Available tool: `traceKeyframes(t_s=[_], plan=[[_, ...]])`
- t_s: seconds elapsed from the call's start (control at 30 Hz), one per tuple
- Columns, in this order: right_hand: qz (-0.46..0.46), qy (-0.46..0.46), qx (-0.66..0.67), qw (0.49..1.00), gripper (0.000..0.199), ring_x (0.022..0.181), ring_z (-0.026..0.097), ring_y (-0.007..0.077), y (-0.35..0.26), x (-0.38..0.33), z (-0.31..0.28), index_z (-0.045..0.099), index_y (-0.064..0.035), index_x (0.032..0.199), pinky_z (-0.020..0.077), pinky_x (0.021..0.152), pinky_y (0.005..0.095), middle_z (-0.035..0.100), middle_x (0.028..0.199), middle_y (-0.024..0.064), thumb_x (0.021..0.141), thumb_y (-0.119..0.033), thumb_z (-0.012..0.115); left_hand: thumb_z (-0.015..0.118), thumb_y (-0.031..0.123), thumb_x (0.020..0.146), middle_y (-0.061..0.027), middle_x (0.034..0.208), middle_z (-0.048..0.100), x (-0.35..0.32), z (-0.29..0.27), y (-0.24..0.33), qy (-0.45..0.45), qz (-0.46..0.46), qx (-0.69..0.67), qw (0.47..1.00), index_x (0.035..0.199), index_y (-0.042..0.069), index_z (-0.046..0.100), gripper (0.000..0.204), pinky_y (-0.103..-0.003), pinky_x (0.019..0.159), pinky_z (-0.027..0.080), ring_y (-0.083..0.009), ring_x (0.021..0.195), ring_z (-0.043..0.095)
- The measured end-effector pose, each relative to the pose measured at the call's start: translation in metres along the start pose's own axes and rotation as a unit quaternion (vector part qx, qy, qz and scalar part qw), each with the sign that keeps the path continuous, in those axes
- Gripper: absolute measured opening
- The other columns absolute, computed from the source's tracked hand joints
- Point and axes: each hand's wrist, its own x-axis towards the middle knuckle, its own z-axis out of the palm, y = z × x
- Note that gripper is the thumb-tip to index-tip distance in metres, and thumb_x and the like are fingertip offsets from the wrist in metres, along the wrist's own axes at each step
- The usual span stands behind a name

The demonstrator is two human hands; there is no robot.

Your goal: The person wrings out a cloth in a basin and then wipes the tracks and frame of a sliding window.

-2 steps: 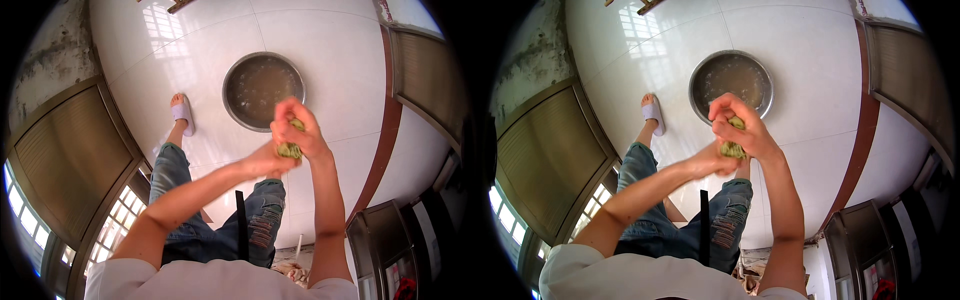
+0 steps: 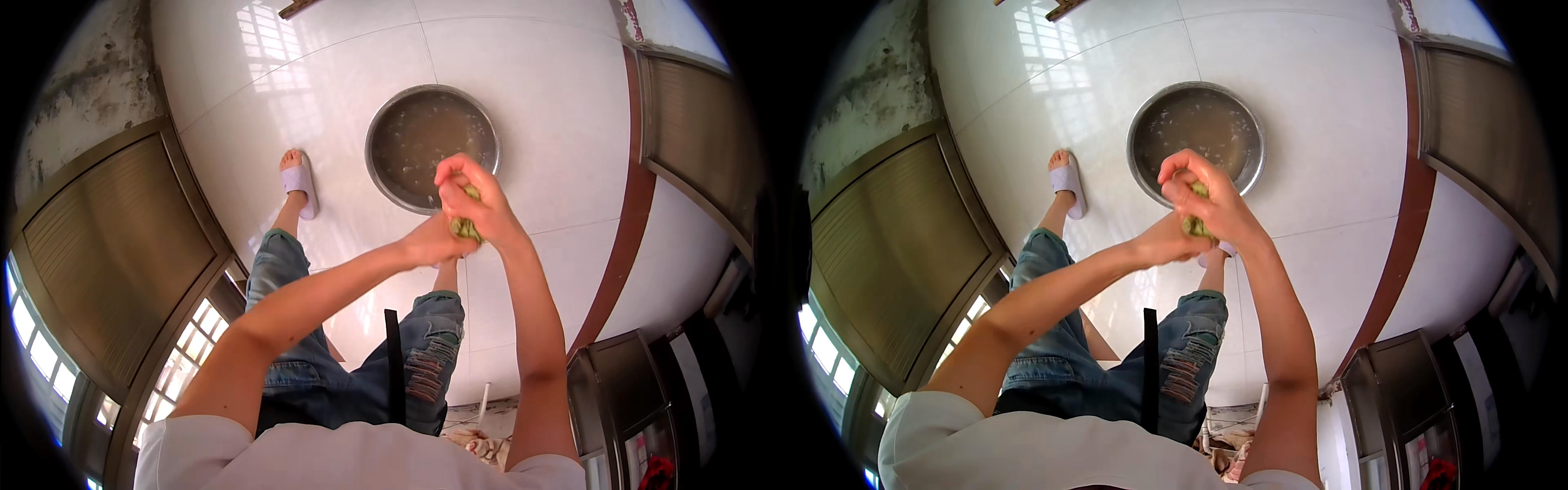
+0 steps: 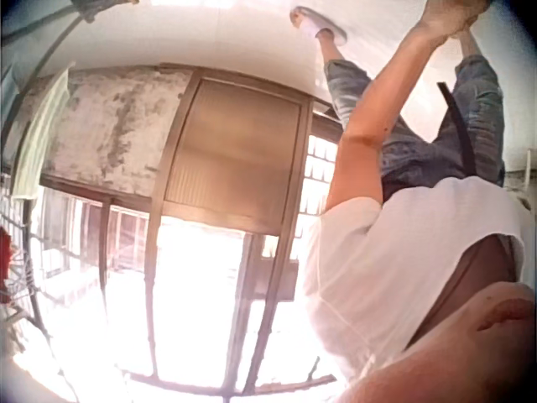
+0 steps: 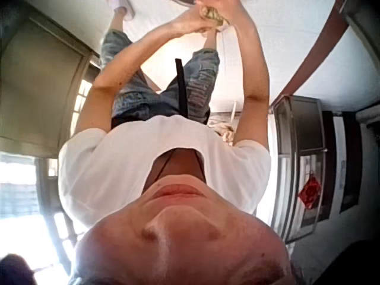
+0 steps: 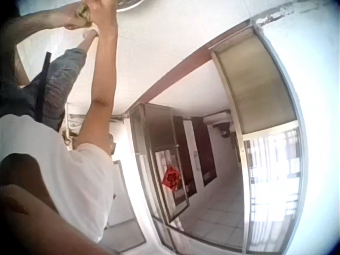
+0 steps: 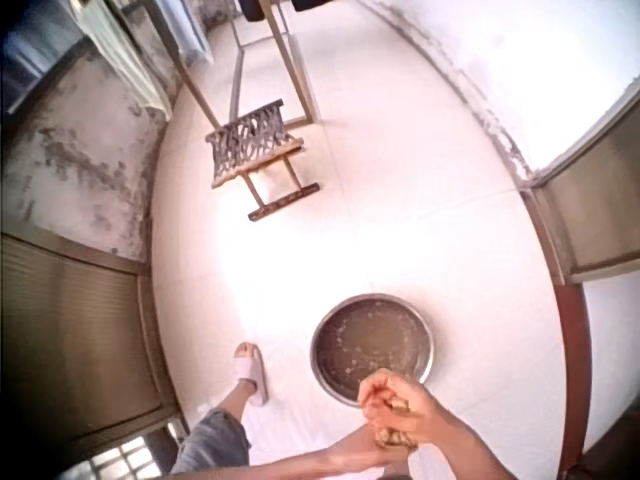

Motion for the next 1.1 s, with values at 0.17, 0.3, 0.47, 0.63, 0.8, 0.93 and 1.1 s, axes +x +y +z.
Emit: traceKeyframes(t_s=[0.17,0.3,0.47,0.63,0.8,0.93,1.1], plan=[[0.029,0.212,-0.003,0.977,0.013,0.048,0.035,0.0049,0.059,0.033,-0.020,0.053,-0.0054,0.094,0.0305,0.042,0.0220,0.042,0.062,-0.0018,0.095,-0.018,0.050,0.063,0.025,0.074,-0.0159,0.073,0.064,0.049,-0.020,-0.039,0.167,0.047,0.249,0.953,0.088,-0.002,0.062,0.030,-0.037,0.056,0.048,-0.0288,0.060,0.061],[0.040,0.318,0.011,0.947,0.013,0.046,0.034,0.0053,0.097,0.039,-0.026,0.054,-0.0052,0.092,0.0296,0.040,0.0224,0.040,0.058,-0.0015,0.096,-0.016,0.047,0.059,0.029,0.075,-0.0250,0.077,0.063,0.060,-0.019,-0.054,0.247,-0.040,0.359,0.899,0.074,-0.003,0.064,0.032,-0.047,0.069,0.049,-0.0414,0.077,0.061],[0.109,0.427,0.043,0.897,0.016,0.047,0.030,0.0054,0.118,0.041,-0.020,0.052,-0.0056,0.091,0.0280,0.041,0.0218,0.035,0.059,-0.0030,0.097,-0.018,0.043,0.057,0.033,0.076,-0.0247,0.081,0.064,0.053,-0.024,-0.058,0.243,-0.081,0.391,0.884,0.078,-0.001,0.067,0.035,-0.045,0.072,0.051,-0.0389,0.079,0.064],[0.128,0.476,0.087,0.866,0.015,0.046,0.032,0.0071,0.134,0.039,-0.018,0.051,-0.0065,0.093,0.0274,0.040,0.0236,0.036,0.058,-0.0018,0.097,-0.019,0.043,0.057,0.033,0.076,-0.0236,0.079,0.064,0.047,-0.028,-0.065,0.229,-0.070,0.430,0.870,0.077,-0.001,0.067,0.035,-0.045,0.069,0.051,-0.0383,0.077,0.063],[0.136,0.531,0.074,0.833,0.015,0.049,0.034,0.0079,0.135,0.027,-0.023,0.050,-0.0073,0.094,0.0290,0.043,0.0234,0.036,0.058,-0.0011,0.096,-0.022,0.046,0.057,0.034,0.077,-0.0230,0.074,0.063,0.047,-0.018,-0.066,0.237,-0.027,0.450,0.860,0.073,0.000,0.066,0.035,-0.045,0.066,0.051,-0.0386,0.073,0.063],[0.095,0.424,0.035,0.900,0.026,0.070,0.052,0.0119,0.100,-0.008,-0.001,0.054,-0.0068,0.102,0.0441,0.064,0.0255,0.057,0.080,0.0046,0.095,-0.032,0.049,0.068,0.018,0.069,-0.0250,0.089,0.062,0.031,-0.022,-0.071,0.170,-0.008,0.413,0.895,0.101,-0.002,0.052,0.041,-0.044,0.077,0.048,-0.0399,0.086,0.061],[0.135,0.277,-0.233,0.922,0.030,0.077,0.054,0.0099,0.011,-0.098,0.038,0.062,-0.0131,0.109,0.0467,0.069,0.0263,0.059,0.085,0.0005,0.093,-0.036,0.051,0.071,0.004,0.064,-0.0154,0.095,0.054,-0.038,-0.018,-0.043,0.063,0.165,0.342,0.923,0.119,0.001,0.030,0.068,-0.040,0.079,0.048,-0.0317,0.086,0.059]])
